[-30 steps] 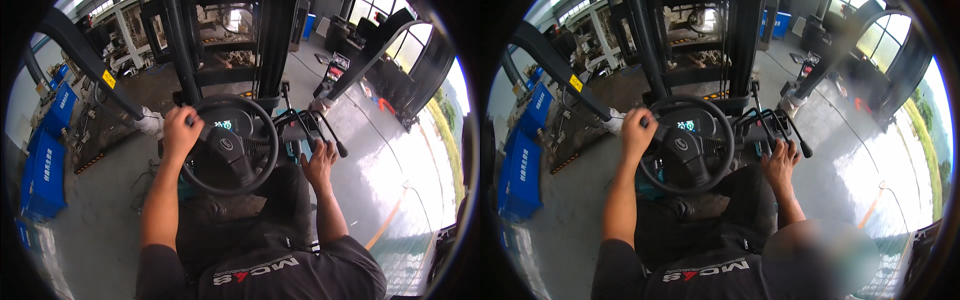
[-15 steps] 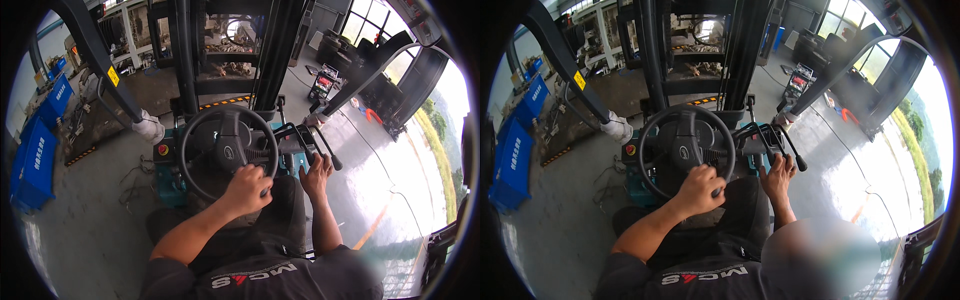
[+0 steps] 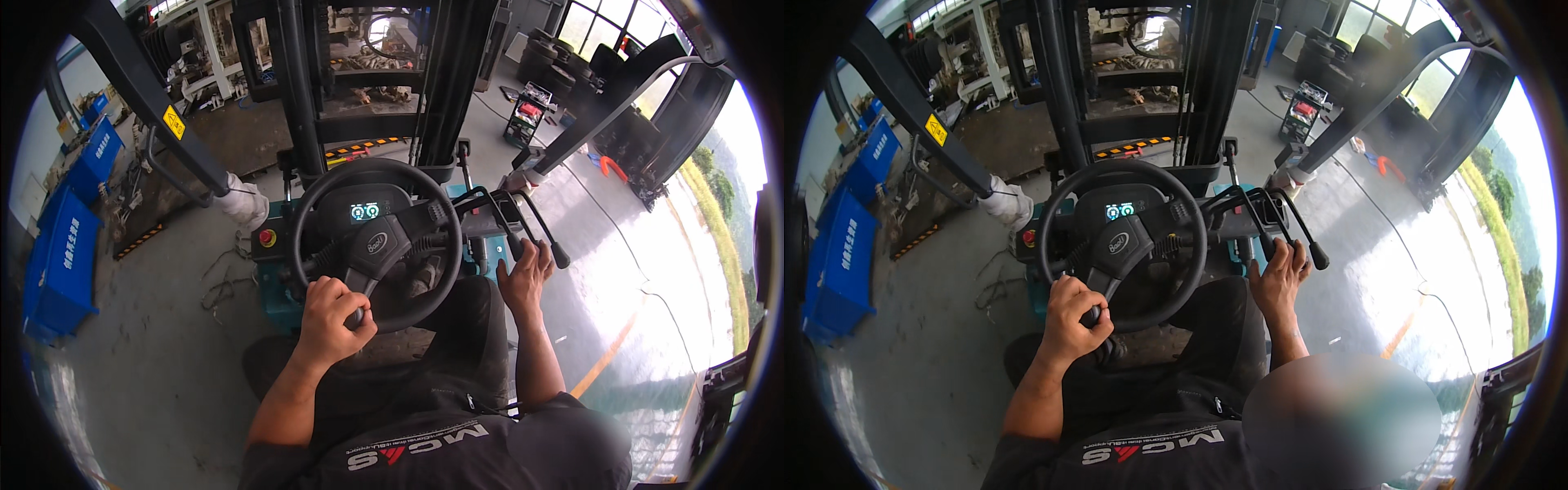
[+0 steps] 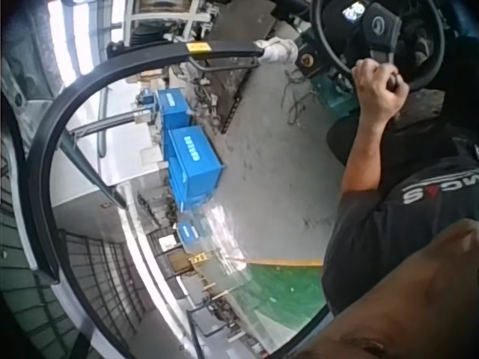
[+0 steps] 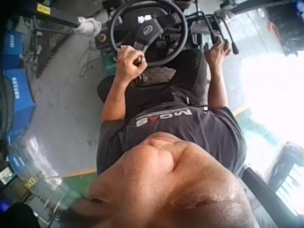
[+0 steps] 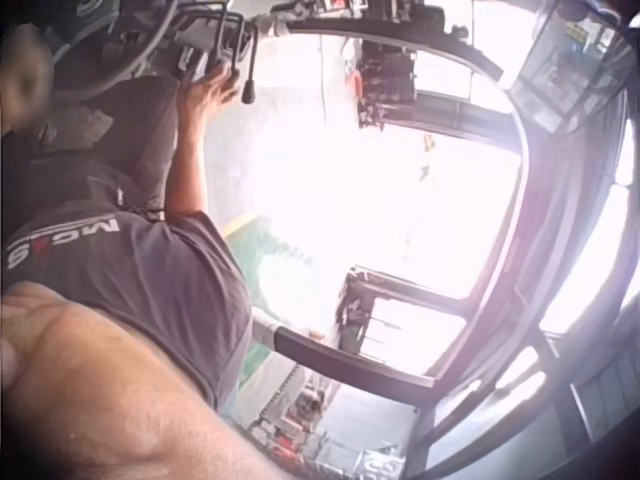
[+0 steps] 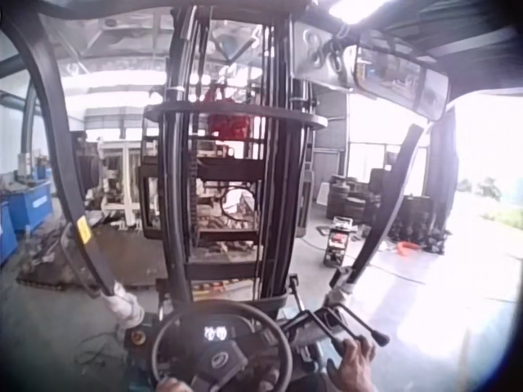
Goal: The person operates a forklift inside a workshop, maneuvering the vehicle and using the controls to lift and lower a red object attached to the forks. The operator drives forward and backward, turns, and adjusts the mast height before exiting the vehicle.
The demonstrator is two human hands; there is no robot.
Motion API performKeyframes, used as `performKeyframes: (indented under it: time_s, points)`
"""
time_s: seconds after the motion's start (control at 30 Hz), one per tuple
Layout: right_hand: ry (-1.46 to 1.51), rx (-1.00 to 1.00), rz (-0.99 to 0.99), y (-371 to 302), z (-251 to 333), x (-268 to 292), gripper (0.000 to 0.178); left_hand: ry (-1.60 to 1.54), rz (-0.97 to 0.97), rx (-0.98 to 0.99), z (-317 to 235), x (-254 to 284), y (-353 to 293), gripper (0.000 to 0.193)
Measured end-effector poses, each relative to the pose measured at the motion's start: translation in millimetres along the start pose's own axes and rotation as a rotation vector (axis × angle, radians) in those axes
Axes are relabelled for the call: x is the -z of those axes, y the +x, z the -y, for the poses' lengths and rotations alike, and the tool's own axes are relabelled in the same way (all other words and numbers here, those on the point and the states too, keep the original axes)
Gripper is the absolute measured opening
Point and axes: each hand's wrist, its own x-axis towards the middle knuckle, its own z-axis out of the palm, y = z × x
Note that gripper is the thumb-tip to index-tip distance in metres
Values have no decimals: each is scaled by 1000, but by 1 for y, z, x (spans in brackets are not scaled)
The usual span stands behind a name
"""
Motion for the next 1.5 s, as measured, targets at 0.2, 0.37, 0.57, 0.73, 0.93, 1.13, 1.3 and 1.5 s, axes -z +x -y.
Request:
performKeyframes:
  time_s: [0.2, 0.37, 0.57, 0.73, 0.93, 1.13, 1.3, 1.5]
  points:
    - [2, 25, 5, 2, -4, 2, 73, -16, -21, 33, -6, -4, -1, 16]
    - [-4, 17, 13, 2, 0, 9, 73, -17, -29, 35, -8, -1, -2, 19]
    - [6, 10, 33, 6, 0, 15, 73, -23, -46, 48, -14, 1, 0, 19]
    - [6, 27, 22, 6, -2, 13, 73, -26, -63, 64, -16, -1, -1, 18]
    - [9, 42, 7, 10, -2, 14, 73, -31, -62, 67, -18, -3, 2, 16]
    - [15, 44, 20, 12, 2, 20, 72, -32, -58, 87, -24, 5, 3, 15]
    - [-6, 30, 46, 10, -4, 20, 75, -29, -51, 73, -23, 9, 5, 14]
    - [119, -11, 56, 3, -6, -7, 68, 77, -142, 133, 42, 21, 31, 9]
